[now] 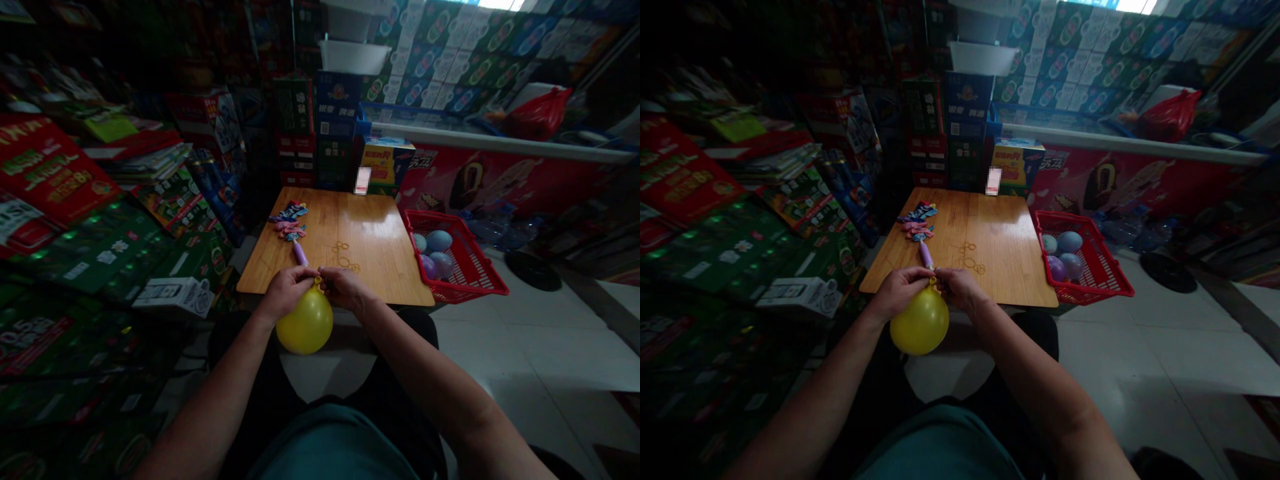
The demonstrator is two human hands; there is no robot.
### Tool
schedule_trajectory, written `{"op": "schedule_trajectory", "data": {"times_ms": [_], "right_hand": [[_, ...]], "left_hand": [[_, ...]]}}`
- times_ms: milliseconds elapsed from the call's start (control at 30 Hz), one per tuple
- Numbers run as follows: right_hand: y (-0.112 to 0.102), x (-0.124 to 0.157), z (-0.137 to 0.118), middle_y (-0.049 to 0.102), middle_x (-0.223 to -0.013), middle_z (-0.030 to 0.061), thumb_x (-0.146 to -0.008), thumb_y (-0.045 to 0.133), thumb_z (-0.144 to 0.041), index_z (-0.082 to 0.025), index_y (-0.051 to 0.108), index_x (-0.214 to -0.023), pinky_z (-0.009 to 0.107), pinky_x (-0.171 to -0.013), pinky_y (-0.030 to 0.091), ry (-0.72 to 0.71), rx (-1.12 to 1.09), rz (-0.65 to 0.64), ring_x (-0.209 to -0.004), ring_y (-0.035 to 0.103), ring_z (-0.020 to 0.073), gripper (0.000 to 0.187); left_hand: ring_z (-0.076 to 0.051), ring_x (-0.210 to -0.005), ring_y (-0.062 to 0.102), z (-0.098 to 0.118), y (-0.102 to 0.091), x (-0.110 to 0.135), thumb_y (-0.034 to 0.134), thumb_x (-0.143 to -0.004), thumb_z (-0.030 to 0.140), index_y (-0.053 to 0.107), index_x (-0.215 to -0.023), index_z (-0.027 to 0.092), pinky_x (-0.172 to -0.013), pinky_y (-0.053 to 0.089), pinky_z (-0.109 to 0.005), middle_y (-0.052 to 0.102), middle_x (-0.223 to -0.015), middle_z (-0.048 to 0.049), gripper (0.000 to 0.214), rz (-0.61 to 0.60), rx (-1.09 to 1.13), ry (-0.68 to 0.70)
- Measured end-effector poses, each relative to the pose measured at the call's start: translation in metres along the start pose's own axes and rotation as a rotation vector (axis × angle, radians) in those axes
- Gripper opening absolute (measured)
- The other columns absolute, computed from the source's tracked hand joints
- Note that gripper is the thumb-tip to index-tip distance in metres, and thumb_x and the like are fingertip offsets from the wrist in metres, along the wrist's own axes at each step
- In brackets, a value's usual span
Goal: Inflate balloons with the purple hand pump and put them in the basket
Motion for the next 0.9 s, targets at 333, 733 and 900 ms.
{"op": "schedule_trajectory", "data": {"times_ms": [333, 733, 900], "right_hand": [[-0.003, 0.004, 0.002, 0.056, -0.063, -0.0031, -0.076, 0.086, -0.039, -0.016, 0.067, -0.075, 0.023, -0.053, 0.031, -0.082, 0.01, -0.016, -0.055, 0.045, 0.0086, 0.03], [0.003, 0.009, -0.017, 0.048, -0.06, -0.0045, -0.078, 0.077, -0.043, -0.018, 0.066, -0.067, 0.027, -0.055, 0.026, -0.292, 0.295, 0.098, -0.057, 0.037, 0.0098, 0.029], [0.021, 0.018, -0.017, 0.048, -0.06, -0.004, -0.079, 0.074, -0.039, -0.018, 0.068, -0.069, 0.027, -0.054, 0.025, -0.292, 0.303, -0.006, -0.056, 0.037, 0.0096, 0.024]], "left_hand": [[-0.019, -0.079, 0.071, -0.014, -0.003, 0.0, 0.089, -0.071, 0.032, 0.072, -0.094, 0.017, -0.074, 0.053, -0.029, 0.077, -0.089, -0.0064, 0.032, 0.106, 0.194, -0.074], [-0.026, -0.085, 0.067, -0.002, -0.011, 0.005, 0.073, -0.072, 0.01, 0.079, -0.086, 0.022, -0.083, 0.048, -0.035, 0.073, -0.082, -0.0057, 0.02, 0.241, -0.181, 0.005], [-0.025, -0.084, 0.065, -0.013, -0.013, -0.001, 0.079, -0.073, 0.019, 0.077, -0.074, 0.02, -0.081, 0.048, -0.034, 0.072, -0.08, -0.0071, 0.003, 0.235, -0.046, -0.048]]}}
Point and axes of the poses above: each hand's wrist, its own x-axis away from the middle knuckle, its own y-axis out of the palm, z = x × y, the point moved 8 cm from there along -x, towards the middle knuckle
